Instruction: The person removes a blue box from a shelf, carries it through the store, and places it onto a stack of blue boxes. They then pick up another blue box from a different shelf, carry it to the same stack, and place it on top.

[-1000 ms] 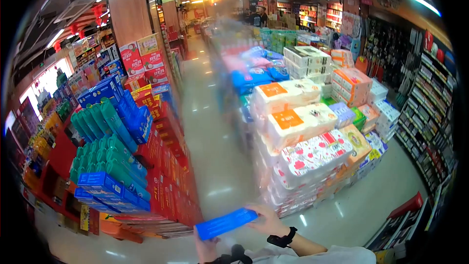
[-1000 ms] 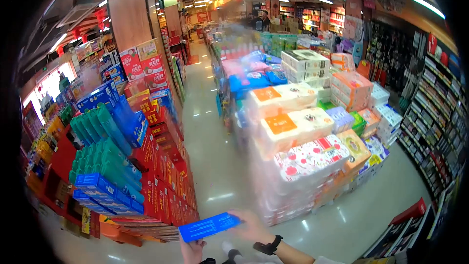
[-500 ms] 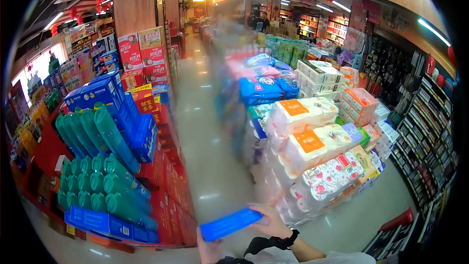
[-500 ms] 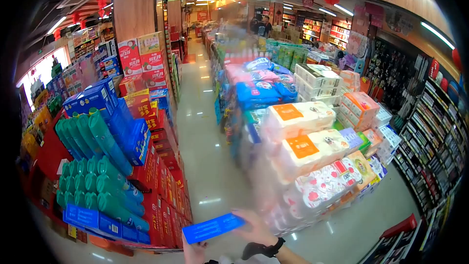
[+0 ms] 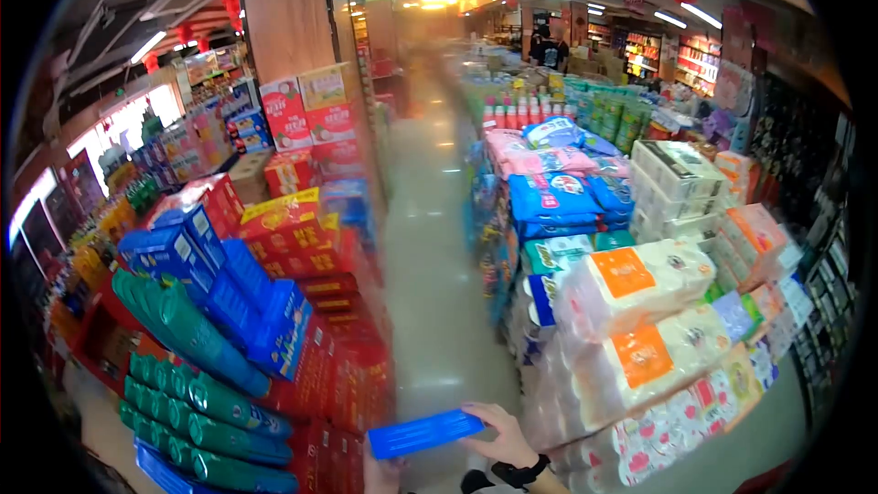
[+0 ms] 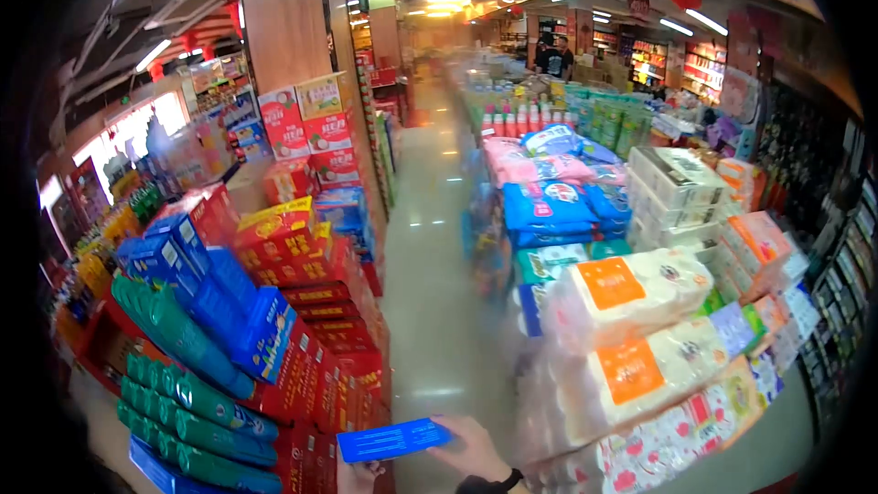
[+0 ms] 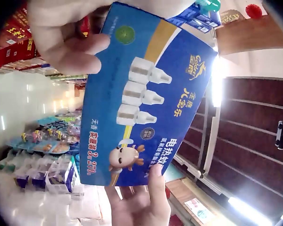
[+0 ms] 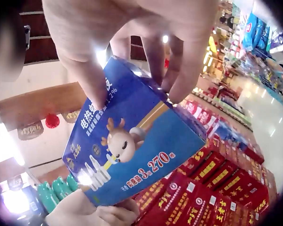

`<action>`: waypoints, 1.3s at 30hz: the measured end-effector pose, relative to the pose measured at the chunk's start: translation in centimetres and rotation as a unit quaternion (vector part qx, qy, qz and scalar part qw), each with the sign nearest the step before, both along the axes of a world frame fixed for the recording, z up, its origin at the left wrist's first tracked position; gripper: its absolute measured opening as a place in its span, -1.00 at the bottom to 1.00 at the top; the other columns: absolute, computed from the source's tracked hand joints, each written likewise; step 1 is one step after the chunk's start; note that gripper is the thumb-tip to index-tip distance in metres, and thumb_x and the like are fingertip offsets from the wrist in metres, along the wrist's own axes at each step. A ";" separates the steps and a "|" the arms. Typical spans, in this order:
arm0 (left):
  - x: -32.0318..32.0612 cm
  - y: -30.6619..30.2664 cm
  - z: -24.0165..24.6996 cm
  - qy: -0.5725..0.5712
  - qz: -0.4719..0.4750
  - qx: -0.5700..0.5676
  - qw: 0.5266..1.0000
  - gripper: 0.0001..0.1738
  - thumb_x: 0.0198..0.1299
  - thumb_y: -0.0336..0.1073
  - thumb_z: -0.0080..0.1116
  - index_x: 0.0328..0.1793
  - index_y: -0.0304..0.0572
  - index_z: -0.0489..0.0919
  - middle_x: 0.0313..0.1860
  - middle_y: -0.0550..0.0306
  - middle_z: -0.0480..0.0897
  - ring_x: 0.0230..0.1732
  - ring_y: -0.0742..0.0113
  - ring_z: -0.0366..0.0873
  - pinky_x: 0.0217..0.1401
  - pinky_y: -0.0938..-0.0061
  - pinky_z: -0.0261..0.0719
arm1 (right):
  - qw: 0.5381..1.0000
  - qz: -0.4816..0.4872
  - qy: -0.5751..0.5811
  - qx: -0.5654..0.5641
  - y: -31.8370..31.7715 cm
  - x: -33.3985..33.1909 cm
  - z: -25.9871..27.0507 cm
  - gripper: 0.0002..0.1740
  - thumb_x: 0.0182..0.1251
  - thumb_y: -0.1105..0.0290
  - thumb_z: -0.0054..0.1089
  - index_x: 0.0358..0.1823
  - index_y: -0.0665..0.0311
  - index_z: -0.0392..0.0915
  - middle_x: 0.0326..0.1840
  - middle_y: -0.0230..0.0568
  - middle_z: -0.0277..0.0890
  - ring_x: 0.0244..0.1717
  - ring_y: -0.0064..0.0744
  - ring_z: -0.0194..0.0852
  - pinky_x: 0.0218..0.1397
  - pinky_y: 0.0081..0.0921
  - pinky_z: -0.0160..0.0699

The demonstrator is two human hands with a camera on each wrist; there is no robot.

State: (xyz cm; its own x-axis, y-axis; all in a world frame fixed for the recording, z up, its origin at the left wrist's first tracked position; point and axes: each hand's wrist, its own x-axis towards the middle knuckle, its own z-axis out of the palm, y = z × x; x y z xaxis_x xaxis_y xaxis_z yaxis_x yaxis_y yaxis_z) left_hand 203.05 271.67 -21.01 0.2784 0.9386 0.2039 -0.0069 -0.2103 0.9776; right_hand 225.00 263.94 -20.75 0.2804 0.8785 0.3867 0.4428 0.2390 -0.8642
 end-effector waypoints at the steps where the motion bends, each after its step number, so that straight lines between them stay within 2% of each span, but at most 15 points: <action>1: 1.2 0.9 0.3 0.009 0.009 0.004 1.000 -0.76 0.17 -0.41 0.07 -0.14 -0.40 0.67 -0.20 0.06 0.71 -0.15 0.24 0.63 -0.04 0.44 0.56 | 1.000 -0.003 0.001 0.002 1.0 1.4 0.0 -0.37 0.01 0.29 0.51 0.18 0.15 0.55 0.07 -0.15 0.60 0.02 -0.19 0.58 0.09 -0.35 0.56; 3: 3.7 2.8 0.6 0.009 -0.003 0.004 1.000 -0.77 0.16 -0.45 0.04 -0.16 -0.39 0.67 -0.21 0.07 0.71 -0.17 0.25 0.63 -0.06 0.44 0.56 | 1.000 -0.016 -0.001 0.012 2.9 4.1 0.2 -0.38 0.01 0.29 0.53 0.17 0.11 0.56 0.01 -0.19 0.63 -0.06 -0.24 0.61 0.00 -0.39 0.60; 6: 7.1 5.1 0.5 -0.007 -0.041 -0.015 0.999 -0.76 0.15 -0.50 -0.02 -0.18 -0.38 0.68 -0.22 0.08 0.71 -0.20 0.27 0.63 -0.09 0.45 0.56 | 0.999 -0.014 0.019 0.028 4.3 7.3 0.6 -0.39 0.00 0.39 0.52 0.17 0.20 0.55 0.11 -0.16 0.57 -0.02 -0.30 0.55 0.01 -0.48 0.56; 10: 11.1 7.3 0.0 -0.026 -0.084 -0.048 0.995 -0.72 0.14 -0.58 -0.08 -0.20 -0.36 0.69 -0.23 0.09 0.72 -0.24 0.28 0.63 -0.13 0.46 0.57 | 0.999 -0.033 0.023 0.020 5.0 10.8 0.6 -0.38 0.00 0.38 0.52 0.17 0.19 0.55 0.12 -0.16 0.56 -0.01 -0.28 0.54 0.02 -0.46 0.55; 13: 14.6 8.3 1.1 0.001 -0.073 0.032 0.997 -0.73 0.13 -0.61 -0.10 -0.25 -0.36 0.67 -0.30 0.14 0.70 -0.29 0.30 0.62 -0.23 0.47 0.55 | 0.998 -0.055 0.026 0.022 5.6 12.9 0.6 -0.38 0.01 0.38 0.52 0.18 0.18 0.55 0.14 -0.16 0.55 0.01 -0.28 0.53 0.03 -0.44 0.55; 16: 18.0 8.9 3.5 -0.055 -0.100 -0.069 0.991 -0.74 0.26 -0.53 -0.13 -0.27 -0.36 0.64 -0.32 0.18 0.68 -0.32 0.33 0.59 -0.26 0.49 0.53 | 0.996 -0.078 0.025 0.029 6.7 14.7 0.5 -0.38 0.02 0.37 0.51 0.18 0.17 0.54 0.17 -0.17 0.54 0.04 -0.28 0.52 0.02 -0.44 0.54; 19: 18.9 11.0 3.7 -0.222 -0.107 -0.306 0.919 -0.68 0.39 -0.39 -0.17 -0.22 -0.36 0.63 -0.29 0.17 0.68 -0.31 0.36 0.58 -0.24 0.48 0.54 | 0.994 -0.099 0.013 0.033 8.1 16.1 -0.1 -0.37 0.02 0.36 0.51 0.20 0.16 0.53 0.19 -0.18 0.53 0.06 -0.29 0.52 0.01 -0.46 0.53; 22: 21.4 12.3 5.8 -0.222 -0.099 -0.334 0.911 -0.62 0.46 -0.26 -0.19 -0.24 -0.32 0.62 -0.29 0.17 0.66 -0.30 0.43 0.57 -0.25 0.50 0.53 | 0.993 -0.112 0.009 0.019 9.7 17.1 -0.6 -0.36 0.02 0.36 0.51 0.20 0.15 0.53 0.20 -0.18 0.53 0.07 -0.31 0.51 0.01 -0.47 0.53; 24: 20.4 15.6 1.3 -0.186 -0.126 -0.384 0.896 -0.58 0.46 0.02 -0.20 -0.13 -0.14 0.54 -0.31 0.22 0.55 -0.36 0.39 0.44 -0.26 0.43 0.44 | 0.993 -0.120 -0.004 0.016 11.0 18.0 -0.6 -0.36 0.02 0.36 0.51 0.21 0.14 0.53 0.21 -0.19 0.52 0.06 -0.32 0.52 0.01 -0.48 0.53; 25: 20.7 16.9 1.0 -0.168 -0.143 -0.407 0.886 -0.54 0.45 0.16 -0.21 -0.08 -0.04 0.50 -0.32 0.24 0.50 -0.39 0.37 0.37 -0.26 0.39 0.40 | 0.992 -0.126 -0.011 0.014 11.7 18.5 -0.4 -0.36 0.01 0.35 0.52 0.20 0.15 0.53 0.21 -0.19 0.52 0.06 -0.32 0.52 0.00 -0.49 0.53; 28: 24.3 18.6 3.5 -0.170 -0.126 -0.275 0.938 -0.64 0.46 -0.16 -0.16 -0.17 -0.22 0.61 -0.31 0.22 0.65 -0.34 0.44 0.55 -0.30 0.54 0.49 | 0.987 -0.155 -0.029 0.005 13.8 19.9 0.8 -0.37 0.02 0.34 0.51 0.20 0.16 0.53 0.20 -0.18 0.53 0.08 -0.28 0.52 0.03 -0.45 0.52; 31: 24.2 24.5 -2.5 -0.234 -0.224 -0.454 0.830 -0.60 0.45 0.08 -0.11 0.06 -0.04 0.49 -0.18 0.24 0.59 -0.29 0.36 0.47 -0.21 0.43 0.43 | 0.983 -0.183 -0.024 -0.018 15.3 20.9 2.4 -0.39 0.05 0.32 0.50 0.18 0.18 0.53 0.18 -0.13 0.54 0.12 -0.18 0.53 0.15 -0.36 0.51; 33: 25.4 26.7 -3.2 -0.218 -0.201 -0.467 0.833 -0.59 0.44 0.14 -0.16 0.00 0.04 0.51 -0.21 0.30 0.58 -0.32 0.37 0.44 -0.25 0.43 0.36 | 0.982 -0.187 -0.002 -0.035 17.0 21.4 3.8 -0.39 0.04 0.34 0.50 0.18 0.18 0.53 0.18 -0.13 0.54 0.13 -0.21 0.53 0.13 -0.39 0.53; 36: 26.1 29.9 -3.0 -0.223 -0.171 -0.474 0.834 -0.60 0.43 0.15 -0.16 -0.03 0.09 0.53 -0.24 0.32 0.58 -0.34 0.36 0.43 -0.26 0.43 0.34 | 0.980 -0.193 -0.046 -0.023 20.0 21.8 3.0 -0.36 0.02 0.38 0.51 0.20 0.20 0.51 0.24 -0.18 0.52 0.00 -0.43 0.56 -0.06 -0.57 0.54; 39: 25.1 32.0 -2.2 -0.247 -0.135 -0.474 0.834 -0.61 0.41 0.15 -0.13 -0.05 0.09 0.53 -0.25 0.32 0.59 -0.33 0.37 0.44 -0.25 0.42 0.34 | 0.985 -0.159 -0.058 -0.022 23.6 21.6 3.1 -0.34 0.03 0.41 0.50 0.22 0.23 0.49 0.23 -0.14 0.52 0.07 -0.39 0.56 0.07 -0.52 0.55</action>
